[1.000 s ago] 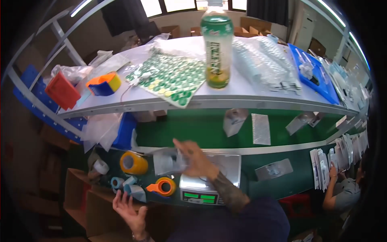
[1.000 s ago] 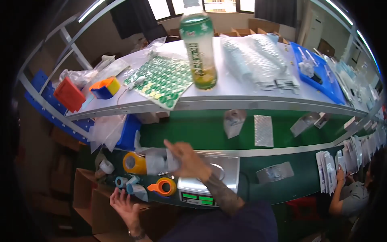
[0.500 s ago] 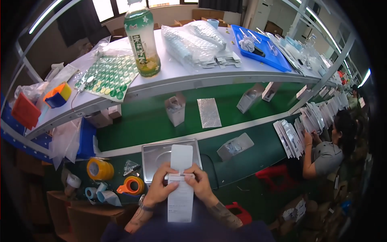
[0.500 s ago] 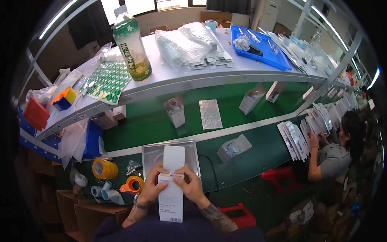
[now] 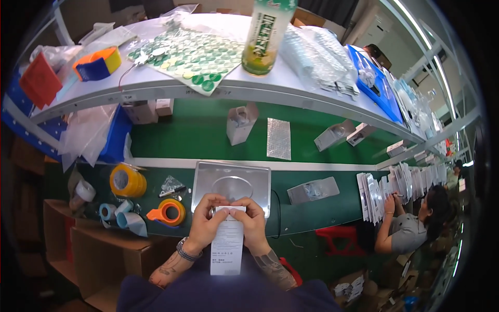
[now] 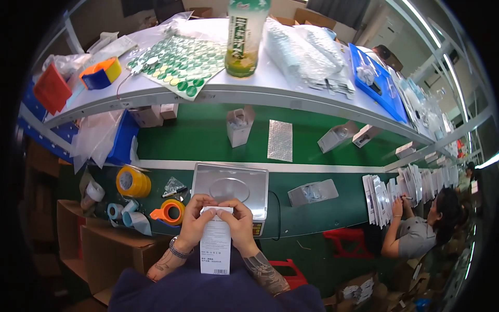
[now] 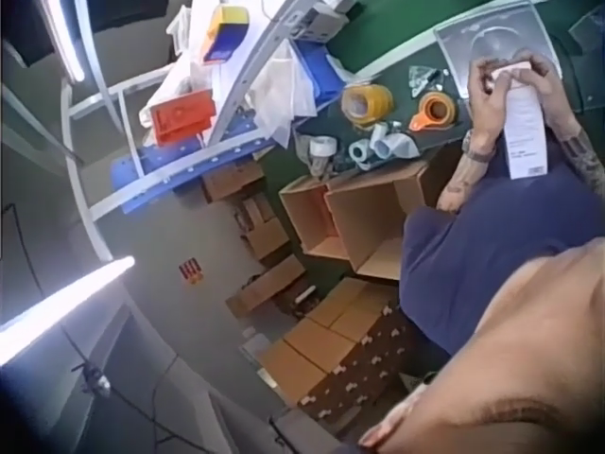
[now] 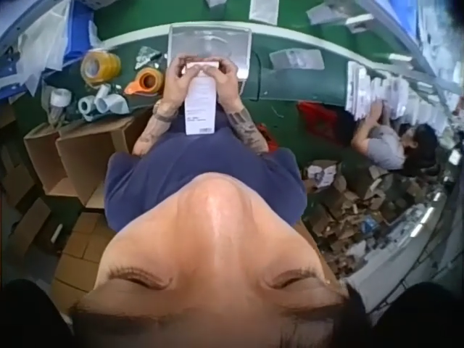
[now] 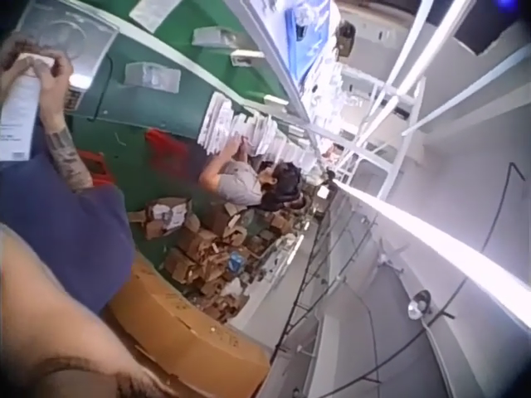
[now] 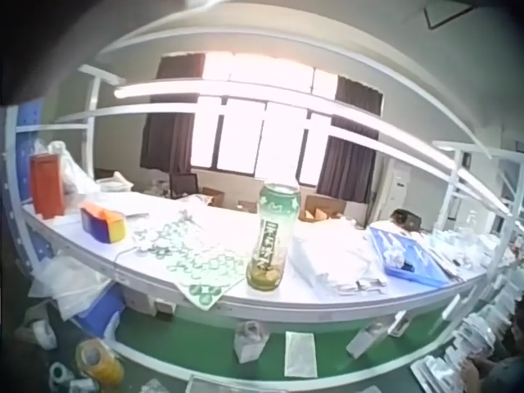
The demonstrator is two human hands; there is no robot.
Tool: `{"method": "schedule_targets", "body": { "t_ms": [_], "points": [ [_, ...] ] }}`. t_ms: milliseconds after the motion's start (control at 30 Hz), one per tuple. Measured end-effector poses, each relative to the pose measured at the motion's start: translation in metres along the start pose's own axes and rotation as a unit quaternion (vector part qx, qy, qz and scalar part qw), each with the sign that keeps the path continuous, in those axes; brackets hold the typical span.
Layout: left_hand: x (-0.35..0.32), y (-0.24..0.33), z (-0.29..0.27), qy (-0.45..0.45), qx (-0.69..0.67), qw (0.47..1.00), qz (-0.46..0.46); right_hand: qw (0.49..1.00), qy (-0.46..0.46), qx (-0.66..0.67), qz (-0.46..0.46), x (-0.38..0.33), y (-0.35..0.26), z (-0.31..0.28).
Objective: Packaging small white boxes into a larger shipping carton after weighing them on a production line.
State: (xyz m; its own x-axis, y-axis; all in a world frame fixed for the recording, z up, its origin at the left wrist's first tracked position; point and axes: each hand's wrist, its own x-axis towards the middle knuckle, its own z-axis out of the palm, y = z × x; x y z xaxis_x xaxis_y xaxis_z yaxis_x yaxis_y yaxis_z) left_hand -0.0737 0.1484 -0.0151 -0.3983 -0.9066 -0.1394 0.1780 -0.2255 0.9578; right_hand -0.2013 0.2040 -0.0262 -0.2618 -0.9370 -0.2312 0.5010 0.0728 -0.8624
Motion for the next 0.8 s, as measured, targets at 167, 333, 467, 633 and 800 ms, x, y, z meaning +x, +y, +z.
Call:
{"method": "schedule_targets", "body": {
  "t_ms": [167,333,467,633,800],
  "points": [
    [0.015,-0.028,-0.009,-0.039,-0.059,0.997,0.016,0.986,-0.052,-0.128,-0.089,0.013,-0.002,-0.013],
    [0.040,-0.048,0.000,-0.053,-0.065,0.996,0.025,0.952,-0.132,-0.246,-0.126,0.027,-0.019,-0.044],
    [0.073,-0.059,-0.040,-0.005,-0.009,0.998,0.059,0.990,-0.062,-0.126,-0.007,0.085,-0.013,-0.069],
    [0.103,-0.054,-0.053,0.069,0.269,0.954,0.112,0.918,0.153,-0.321,-0.179,0.254,0.060,-0.037],
    [0.052,-0.048,-0.055,0.148,0.291,0.937,0.127,0.875,0.175,-0.358,-0.276,0.343,0.084,-0.034]
  ]
}}
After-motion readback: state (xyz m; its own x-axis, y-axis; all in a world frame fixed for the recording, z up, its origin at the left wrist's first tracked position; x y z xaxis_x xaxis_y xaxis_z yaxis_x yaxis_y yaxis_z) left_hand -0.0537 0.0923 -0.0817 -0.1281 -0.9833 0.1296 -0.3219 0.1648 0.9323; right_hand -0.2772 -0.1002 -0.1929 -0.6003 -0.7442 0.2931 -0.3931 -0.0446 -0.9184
